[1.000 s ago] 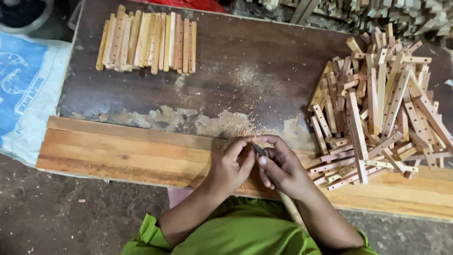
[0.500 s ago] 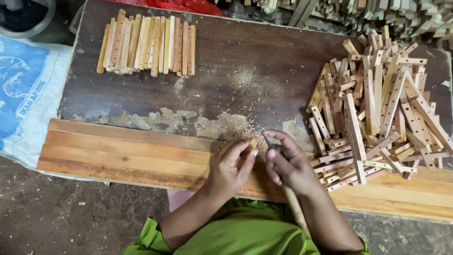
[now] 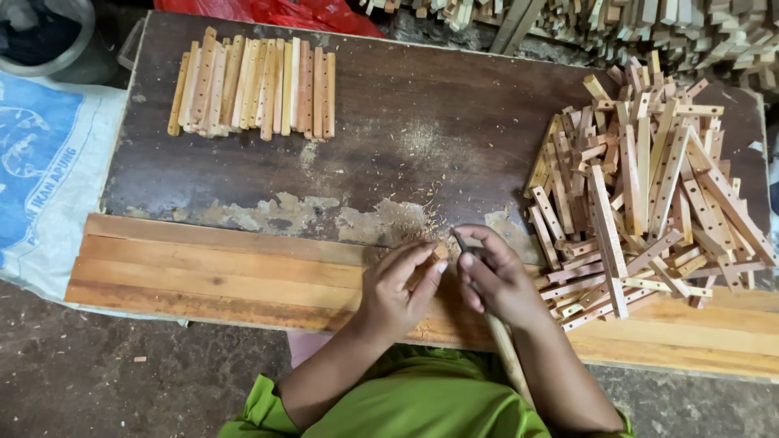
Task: Finishing wooden slats by scraping off debris with a hand tool and stacking them.
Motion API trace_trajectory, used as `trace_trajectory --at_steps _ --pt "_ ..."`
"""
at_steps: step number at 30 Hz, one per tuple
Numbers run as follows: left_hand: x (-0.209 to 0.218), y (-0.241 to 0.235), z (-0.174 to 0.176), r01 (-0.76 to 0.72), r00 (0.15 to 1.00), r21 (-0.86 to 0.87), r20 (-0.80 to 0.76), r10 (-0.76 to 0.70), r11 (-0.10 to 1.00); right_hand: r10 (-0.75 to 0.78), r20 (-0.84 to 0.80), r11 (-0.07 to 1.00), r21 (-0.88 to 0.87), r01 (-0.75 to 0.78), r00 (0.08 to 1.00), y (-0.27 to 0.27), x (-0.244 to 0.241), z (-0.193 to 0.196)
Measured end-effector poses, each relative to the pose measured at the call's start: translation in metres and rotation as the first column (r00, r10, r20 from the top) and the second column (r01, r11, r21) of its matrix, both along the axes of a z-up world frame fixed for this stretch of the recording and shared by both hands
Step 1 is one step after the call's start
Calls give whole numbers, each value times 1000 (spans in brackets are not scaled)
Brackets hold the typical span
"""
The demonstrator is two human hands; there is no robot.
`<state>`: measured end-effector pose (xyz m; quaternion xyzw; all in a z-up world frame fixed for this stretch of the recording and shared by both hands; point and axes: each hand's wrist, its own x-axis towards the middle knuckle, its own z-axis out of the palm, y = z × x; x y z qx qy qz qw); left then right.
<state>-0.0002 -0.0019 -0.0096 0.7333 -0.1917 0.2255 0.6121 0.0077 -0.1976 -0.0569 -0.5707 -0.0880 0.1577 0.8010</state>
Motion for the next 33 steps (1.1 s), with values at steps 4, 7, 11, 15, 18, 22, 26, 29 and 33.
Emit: trace_trajectory --at_steps 4,7,11,15,18,22,26,29,33 --pt "8 3 -17 -28 998 68 64 24 997 64 -5 995 71 -64 998 16 -11 25" --pt "9 2 -23 -54 995 122 91 43 991 67 2 994 87 -67 998 19 -11 27" --pt "10 2 -35 -14 999 57 47 12 998 45 30 999 10 -46 999 12 0 14" --pt "5 -1 -24 76 995 -99 -57 -82 992 -9 13 998 57 8 1000 4 4 6" --pt "11 5 -46 176 935 -356 -231 -269 918 59 3 981 187 -59 998 13 -2 26" --pt "7 2 -59 182 886 -467 -305 -351 865 83 -1 975 207 -81 997 20 -8 28" --pt "4 0 -62 74 844 -544 -412 -343 836 121 10 976 183 -121 993 26 -9 33" --pt "6 0 -70 63 844 -560 -412 -344 826 126 13 976 176 -126 992 30 -10 33" --pt "5 -1 -67 54 847 -576 -406 -343 816 119 3 975 190 -118 993 29 -9 32"
